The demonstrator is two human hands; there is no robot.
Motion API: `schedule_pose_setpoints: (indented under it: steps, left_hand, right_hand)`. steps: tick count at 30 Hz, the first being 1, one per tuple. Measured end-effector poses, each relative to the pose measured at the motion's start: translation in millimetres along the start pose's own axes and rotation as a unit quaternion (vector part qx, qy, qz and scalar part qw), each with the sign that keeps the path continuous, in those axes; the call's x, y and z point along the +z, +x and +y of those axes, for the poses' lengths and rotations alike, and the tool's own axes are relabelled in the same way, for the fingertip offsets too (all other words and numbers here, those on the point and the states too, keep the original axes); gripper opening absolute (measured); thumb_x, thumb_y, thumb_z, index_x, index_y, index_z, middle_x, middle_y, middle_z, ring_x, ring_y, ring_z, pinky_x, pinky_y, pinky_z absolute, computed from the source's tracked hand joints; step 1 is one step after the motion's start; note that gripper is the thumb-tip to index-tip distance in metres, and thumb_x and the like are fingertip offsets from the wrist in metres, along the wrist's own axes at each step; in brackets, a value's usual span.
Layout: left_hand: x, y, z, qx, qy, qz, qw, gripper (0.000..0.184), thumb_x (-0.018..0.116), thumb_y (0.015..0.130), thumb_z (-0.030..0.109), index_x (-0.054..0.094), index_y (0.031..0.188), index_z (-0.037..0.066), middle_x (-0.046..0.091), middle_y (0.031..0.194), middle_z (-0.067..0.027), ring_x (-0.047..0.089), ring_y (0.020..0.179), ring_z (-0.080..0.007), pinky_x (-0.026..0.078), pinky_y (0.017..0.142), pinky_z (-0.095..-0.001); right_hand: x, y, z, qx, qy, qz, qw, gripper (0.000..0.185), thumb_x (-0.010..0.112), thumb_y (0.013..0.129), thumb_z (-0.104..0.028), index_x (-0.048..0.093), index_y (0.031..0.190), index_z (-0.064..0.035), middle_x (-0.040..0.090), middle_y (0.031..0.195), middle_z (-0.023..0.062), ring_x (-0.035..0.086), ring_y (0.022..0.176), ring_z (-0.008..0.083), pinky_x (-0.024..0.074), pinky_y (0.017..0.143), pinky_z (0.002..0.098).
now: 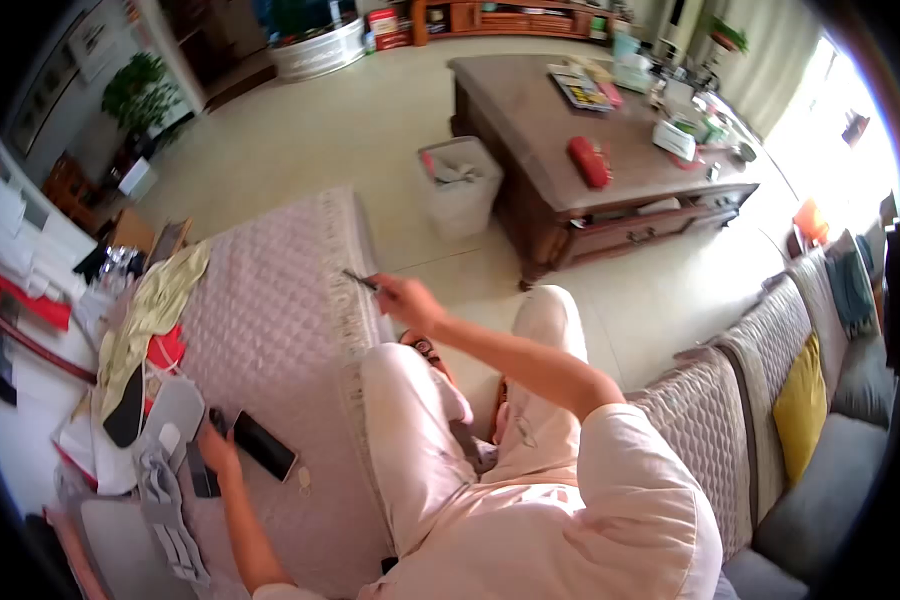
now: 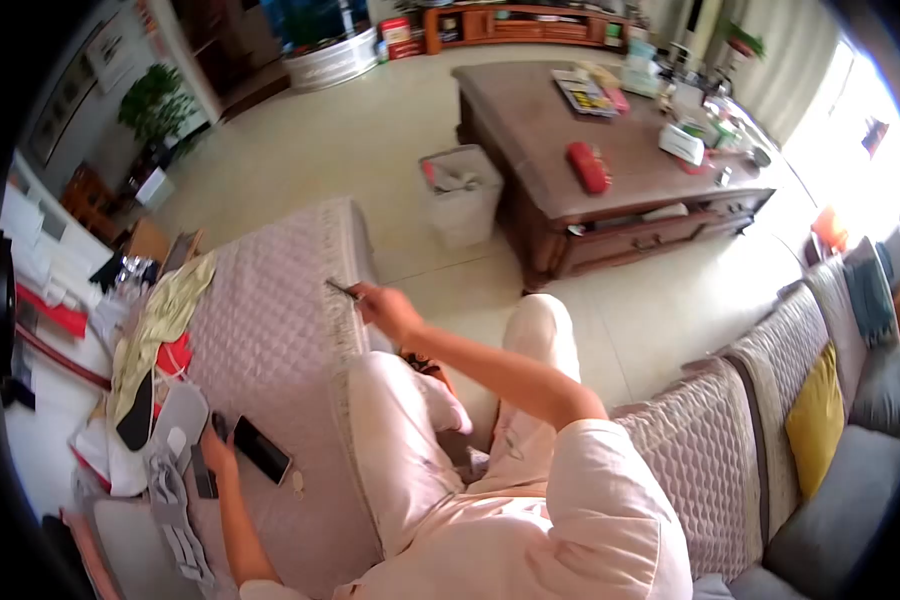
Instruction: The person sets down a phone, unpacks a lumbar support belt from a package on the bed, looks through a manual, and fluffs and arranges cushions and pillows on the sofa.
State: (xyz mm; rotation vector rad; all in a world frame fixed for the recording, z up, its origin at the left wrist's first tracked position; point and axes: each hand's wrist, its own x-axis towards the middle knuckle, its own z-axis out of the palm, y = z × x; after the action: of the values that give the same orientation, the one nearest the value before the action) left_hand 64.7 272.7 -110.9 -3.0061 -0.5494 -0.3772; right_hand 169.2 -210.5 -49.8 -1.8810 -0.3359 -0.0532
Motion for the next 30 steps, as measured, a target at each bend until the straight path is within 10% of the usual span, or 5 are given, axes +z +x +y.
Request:
schedule_pose_setpoints:
  steps: [3,9,18,22,30]
  left_hand:
    - [8,-45,-11,-0.029,-0.020,0.037,0.999,0.052,0.065,0.075,0.028,0.046,0.116,0.001,0.050,0.112,-0.0195,0.045,0.107,-0.0357,0.038,0.089,-0.0411]
    - [22,-98,28,-0.042,-0.142,0.071,0.986,0.071,0.061,0.076,0.043,0.036,0.128,0.002,0.042,0.122,-0.0248,0.041,0.112,-0.0379,0.034,0.093,-0.0413]
    - [20,-139,112,-0.147,-0.200,0.094,0.964,0.081,0.069,0.065,0.029,0.031,0.129,-0.001,0.040,0.124,-0.0248,0.038,0.115,-0.0372,0.032,0.095,-0.0425]
    - [58,-116,90,-0.091,-0.173,0.153,0.969,0.076,0.067,0.066,0.025,0.033,0.128,-0.002,0.038,0.127,-0.0234,0.036,0.117,-0.0364,0.028,0.099,-0.0409]
    - [64,-48,88,0.017,-0.084,0.090,0.992,0.076,0.065,0.067,0.025,0.031,0.130,-0.001,0.036,0.131,-0.0211,0.032,0.121,-0.0369,0.024,0.101,-0.0414]
  right_hand:
    - [-112,-35,54,0.027,-0.009,0.137,0.990,0.025,0.048,0.082,-0.004,0.052,0.106,0.0003,0.056,0.067,0.0034,0.054,0.063,0.0106,0.0448,0.060,0.0252]
    - [-291,-41,112,0.033,-0.308,0.317,0.896,0.027,0.049,0.077,-0.007,0.050,0.104,-0.0021,0.059,0.089,0.0215,0.057,0.083,0.0366,0.0430,0.073,0.0448]
    - [-383,48,200,0.174,-0.431,0.314,0.828,0.029,0.055,0.080,-0.019,0.049,0.104,-0.0046,0.054,0.099,0.0165,0.055,0.091,0.0340,0.0461,0.074,0.0423]
    - [-377,54,187,0.098,-0.449,0.337,0.822,0.035,0.047,0.075,0.001,0.048,0.111,-0.0033,0.049,0.108,0.0169,0.048,0.101,0.0339,0.0425,0.084,0.0392]
    - [-361,64,128,-0.147,-0.391,0.237,0.877,0.042,0.054,0.068,0.001,0.047,0.110,-0.0004,0.044,0.119,0.0155,0.041,0.109,0.0339,0.0364,0.092,0.0388]
